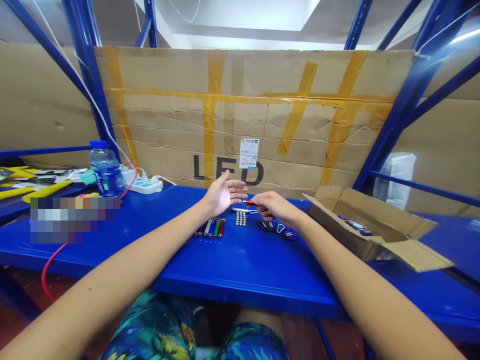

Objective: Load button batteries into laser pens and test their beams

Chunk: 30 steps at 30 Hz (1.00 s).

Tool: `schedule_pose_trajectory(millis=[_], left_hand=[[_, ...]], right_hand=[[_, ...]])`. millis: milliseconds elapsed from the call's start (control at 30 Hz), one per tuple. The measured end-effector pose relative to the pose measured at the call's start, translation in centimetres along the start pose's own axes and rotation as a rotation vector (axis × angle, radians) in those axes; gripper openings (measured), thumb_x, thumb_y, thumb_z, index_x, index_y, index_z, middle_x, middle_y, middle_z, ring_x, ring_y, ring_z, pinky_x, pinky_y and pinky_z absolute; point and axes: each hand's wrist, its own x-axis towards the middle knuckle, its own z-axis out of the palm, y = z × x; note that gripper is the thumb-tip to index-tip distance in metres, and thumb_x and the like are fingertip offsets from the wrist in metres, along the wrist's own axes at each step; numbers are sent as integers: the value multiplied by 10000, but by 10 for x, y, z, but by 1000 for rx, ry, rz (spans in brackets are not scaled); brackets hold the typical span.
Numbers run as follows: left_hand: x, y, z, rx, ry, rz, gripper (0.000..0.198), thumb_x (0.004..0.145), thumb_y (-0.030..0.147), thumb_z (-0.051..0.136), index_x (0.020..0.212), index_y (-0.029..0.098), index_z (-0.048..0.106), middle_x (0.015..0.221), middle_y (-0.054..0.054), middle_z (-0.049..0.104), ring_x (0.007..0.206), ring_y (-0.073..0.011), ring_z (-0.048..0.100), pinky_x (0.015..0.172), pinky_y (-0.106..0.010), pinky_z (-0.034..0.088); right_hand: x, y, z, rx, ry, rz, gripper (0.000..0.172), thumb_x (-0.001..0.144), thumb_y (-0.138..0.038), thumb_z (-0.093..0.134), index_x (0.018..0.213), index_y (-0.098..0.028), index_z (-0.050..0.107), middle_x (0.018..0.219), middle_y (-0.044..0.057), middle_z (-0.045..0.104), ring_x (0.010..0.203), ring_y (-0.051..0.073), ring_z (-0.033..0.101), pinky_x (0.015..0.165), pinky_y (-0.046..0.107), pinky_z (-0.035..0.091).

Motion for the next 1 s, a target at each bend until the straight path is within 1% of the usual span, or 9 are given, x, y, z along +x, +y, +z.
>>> schedule_pose_trajectory(millis=[367, 567, 700, 900, 1000], left_hand=[[-2, 2, 2, -23, -17, -13, 590, 891, 618, 401, 926, 95, 673, 938, -162, 692, 839, -242, 650, 740, -348, 479], [-2, 3, 3, -39, -31, -12, 599, 894, 630, 383, 908, 105, 672, 908, -144, 698, 826, -233, 650, 714, -335, 480], [-1, 2, 1, -24, -20, -2, 583, 889, 616, 393, 924, 105, 671, 928, -157, 697, 845, -245, 646, 731, -353, 476], [1, 0, -2, 0, -22, 9, 621, 860, 658, 412, 943, 103, 676, 953, -169, 696, 862, -253, 639, 738, -358, 477], [1, -1, -3, 12, -25, 13, 621, 859, 651, 416, 990, 102, 674, 973, -173, 698, 904, -268, 640, 761, -368, 483]], right_hand=[[-1, -1, 0, 4, -4, -18, 251, 838, -281, 554, 648, -198, 415, 551, -79, 236, 455, 67, 192, 420, 227, 175], [-1, 0, 0, 13, 21, -33, 311, 831, -300, 570, 622, -207, 359, 548, -79, 232, 457, 66, 202, 421, 229, 188], [-1, 0, 0, -5, 25, -40, 337, 839, -288, 559, 604, -208, 332, 545, -76, 227, 463, 67, 201, 424, 233, 185], [-1, -1, -1, -13, 30, -55, 331, 847, -276, 549, 601, -204, 340, 550, -72, 228, 467, 67, 206, 433, 238, 199], [0, 0, -2, -21, 30, -53, 321, 847, -276, 549, 605, -202, 351, 554, -70, 234, 468, 67, 209, 434, 238, 207]])
